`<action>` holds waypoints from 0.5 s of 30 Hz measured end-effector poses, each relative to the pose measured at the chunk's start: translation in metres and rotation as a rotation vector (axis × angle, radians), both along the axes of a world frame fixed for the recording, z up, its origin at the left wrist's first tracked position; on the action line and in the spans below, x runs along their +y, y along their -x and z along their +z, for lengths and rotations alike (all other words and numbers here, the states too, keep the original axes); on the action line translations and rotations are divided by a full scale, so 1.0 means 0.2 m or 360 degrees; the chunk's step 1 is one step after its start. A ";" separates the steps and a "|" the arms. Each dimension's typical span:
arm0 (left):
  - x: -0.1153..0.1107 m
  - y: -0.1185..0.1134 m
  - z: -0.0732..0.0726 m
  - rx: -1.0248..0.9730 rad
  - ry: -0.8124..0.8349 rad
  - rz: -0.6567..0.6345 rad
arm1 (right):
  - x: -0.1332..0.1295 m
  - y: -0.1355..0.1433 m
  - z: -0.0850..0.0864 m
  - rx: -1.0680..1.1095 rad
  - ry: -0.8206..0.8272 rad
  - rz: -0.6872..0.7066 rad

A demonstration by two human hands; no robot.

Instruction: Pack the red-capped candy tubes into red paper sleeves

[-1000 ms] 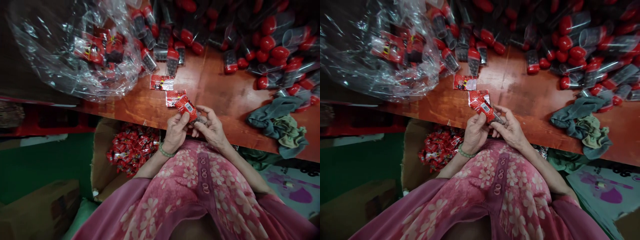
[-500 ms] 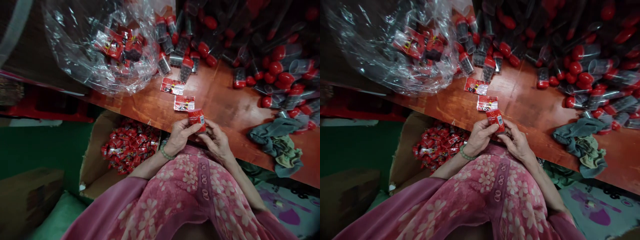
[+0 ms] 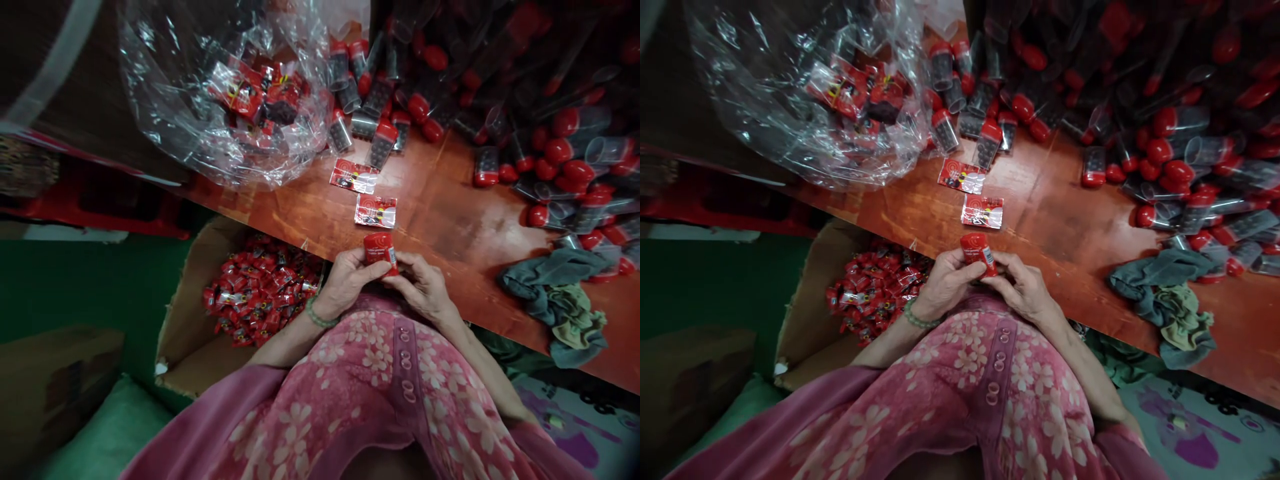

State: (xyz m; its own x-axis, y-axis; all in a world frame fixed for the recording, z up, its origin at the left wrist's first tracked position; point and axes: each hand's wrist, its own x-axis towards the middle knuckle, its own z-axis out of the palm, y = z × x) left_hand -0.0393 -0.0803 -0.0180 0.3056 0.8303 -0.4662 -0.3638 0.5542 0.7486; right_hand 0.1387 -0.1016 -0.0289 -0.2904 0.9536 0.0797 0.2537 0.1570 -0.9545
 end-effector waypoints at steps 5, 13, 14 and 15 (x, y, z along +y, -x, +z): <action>-0.10 0.41 0.07 0.0706 -0.0066 -0.0014 | 0.13 0.00 0.09 -0.0467 -0.0176 0.0181; -0.15 0.86 0.14 0.2261 -0.1033 0.0037 | 0.37 0.02 0.00 -0.1237 -0.0563 0.0005; -0.14 0.80 0.19 0.2143 -0.1111 -0.0017 | 0.38 0.02 -0.02 -0.1254 -0.0578 -0.0002; -0.13 0.72 0.26 0.1927 -0.1154 -0.0130 | 0.38 0.02 -0.04 -0.1264 -0.0599 -0.0011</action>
